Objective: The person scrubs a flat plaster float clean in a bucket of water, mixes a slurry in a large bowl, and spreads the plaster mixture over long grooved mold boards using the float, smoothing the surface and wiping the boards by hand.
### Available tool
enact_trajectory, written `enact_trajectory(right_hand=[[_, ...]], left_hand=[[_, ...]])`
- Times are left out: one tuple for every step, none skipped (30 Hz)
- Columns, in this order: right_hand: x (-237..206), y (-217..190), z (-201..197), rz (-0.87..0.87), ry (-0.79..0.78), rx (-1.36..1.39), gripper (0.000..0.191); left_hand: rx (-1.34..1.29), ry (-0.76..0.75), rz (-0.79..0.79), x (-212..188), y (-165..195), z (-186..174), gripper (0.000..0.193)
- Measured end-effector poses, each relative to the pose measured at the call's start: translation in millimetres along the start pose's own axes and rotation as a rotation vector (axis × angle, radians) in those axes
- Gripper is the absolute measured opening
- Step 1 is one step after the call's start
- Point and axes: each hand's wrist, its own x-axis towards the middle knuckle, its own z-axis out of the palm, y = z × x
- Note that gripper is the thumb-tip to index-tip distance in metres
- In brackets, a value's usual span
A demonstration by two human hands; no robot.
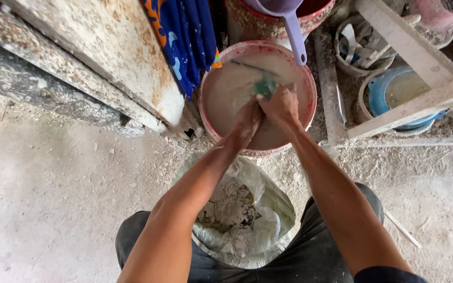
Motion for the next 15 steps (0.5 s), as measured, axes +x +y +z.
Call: enact_trajectory(right_hand=[[2, 3, 1, -0.015, 0.082, -0.025, 0.049], [-1, 4, 4, 0.050, 0.102, -0.036, 0.050], [-9, 6, 9, 0.114, 0.133, -0.046, 0.053], [-20, 8, 14, 0.175, 0.170, -0.064, 0.057], [-34, 9, 20, 0.159, 0.206, -0.066, 0.057], [-47, 8, 25, 0.140, 0.237, -0.058, 0.058], [-59, 8, 29, 0.112, 0.278, -0.043, 0.059], [-67, 6, 31, 0.049, 0.262, -0.030, 0.062], [-70, 5, 32, -0.004, 0.244, -0.024, 0.065], [-67, 4, 31, -0.049, 0.221, -0.022, 0.069], [-59, 3, 28, 0.030, 0.247, -0.018, 0.065], [-49, 3, 25, 0.097, 0.280, -0.012, 0.062], [-33, 2, 22, 0.142, 0.330, 0.007, 0.059], [-20, 3, 19, 0.189, 0.360, 0.035, 0.058], [-6, 3, 18, 0.250, 0.375, 0.056, 0.057]], left_hand=[[0.002, 0.043, -0.083, 1, 1, 3, 0.042], [0.029, 0.082, -0.122, 2, 2, 6, 0.042], [0.057, 0.106, -0.148, 1, 2, 6, 0.042], [0.082, 0.120, -0.168, 1, 2, 7, 0.042], [0.107, 0.128, -0.176, -1, 2, 6, 0.042], [0.137, 0.143, -0.177, -2, 2, 6, 0.042], [0.168, 0.147, -0.170, -4, 1, 5, 0.042], [0.197, 0.147, -0.156, -5, 2, 4, 0.042], [0.224, 0.150, -0.148, -6, 2, 3, 0.042], [0.257, 0.155, -0.144, -6, 3, 3, 0.041], [0.301, 0.173, -0.135, -7, 2, 3, 0.041], [0.356, 0.180, -0.111, -7, 2, 4, 0.041], [0.418, 0.185, -0.076, -8, 3, 6, 0.041], [0.473, 0.180, -0.021, -7, 3, 8, 0.041], [0.523, 0.185, 0.032, -8, 4, 9, 0.041]])
